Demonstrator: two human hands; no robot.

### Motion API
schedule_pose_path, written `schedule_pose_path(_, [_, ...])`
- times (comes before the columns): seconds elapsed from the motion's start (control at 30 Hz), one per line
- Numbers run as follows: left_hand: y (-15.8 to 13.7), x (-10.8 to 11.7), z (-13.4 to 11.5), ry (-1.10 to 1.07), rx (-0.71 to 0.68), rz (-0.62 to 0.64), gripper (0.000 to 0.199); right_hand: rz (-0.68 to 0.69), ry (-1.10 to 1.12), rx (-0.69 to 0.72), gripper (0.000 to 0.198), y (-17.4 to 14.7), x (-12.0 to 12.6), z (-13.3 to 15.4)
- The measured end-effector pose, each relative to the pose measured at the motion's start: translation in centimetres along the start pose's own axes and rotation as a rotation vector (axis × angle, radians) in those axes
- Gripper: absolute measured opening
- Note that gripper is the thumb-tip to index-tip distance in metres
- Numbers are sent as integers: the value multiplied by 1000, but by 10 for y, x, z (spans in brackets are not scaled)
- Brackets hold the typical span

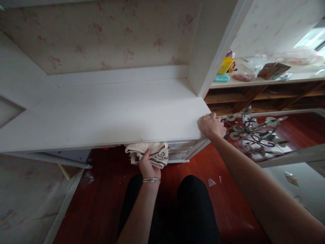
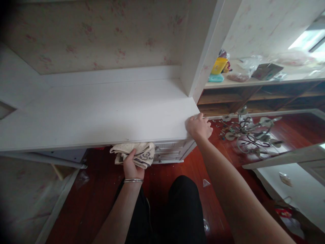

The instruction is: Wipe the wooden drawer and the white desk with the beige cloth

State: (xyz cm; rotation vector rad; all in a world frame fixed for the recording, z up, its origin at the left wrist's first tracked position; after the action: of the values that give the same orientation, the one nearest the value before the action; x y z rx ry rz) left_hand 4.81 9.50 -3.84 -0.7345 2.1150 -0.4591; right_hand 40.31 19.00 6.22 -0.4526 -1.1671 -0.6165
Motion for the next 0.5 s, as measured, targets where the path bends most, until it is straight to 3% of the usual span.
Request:
schedule_pose_path(0.1, [-19, -19, 16, -15, 73, 24, 49, 21, -2, -11, 53, 0, 0, 1])
schedule_pose_path(0.17, [-30, -30, 41, -14, 173, 64, 48, 28, -2, -12, 53, 0, 1, 1])
schedule_pose_path(0.33, [-50, -54, 131, -36, 451, 274, 37, 29, -2, -13, 52, 0, 2, 1])
schedule_pose_path(0.5, [-49, -46, 211, 42, 617, 292, 22, 13, -27, -20, 51, 0, 3, 0])
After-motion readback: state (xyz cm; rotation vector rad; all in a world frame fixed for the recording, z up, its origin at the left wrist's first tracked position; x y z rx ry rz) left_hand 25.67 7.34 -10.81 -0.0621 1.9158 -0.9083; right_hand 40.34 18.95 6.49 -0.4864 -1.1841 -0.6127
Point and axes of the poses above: each hand's wrist, its own y-axis towards the middle knuckle, its own x-axis out of the back of the hand, z = x × y, the point moved 10 cm from there along y, towards the middle knuckle, and after that the axes turned 4 degrees about z, right-handed, at the moved point
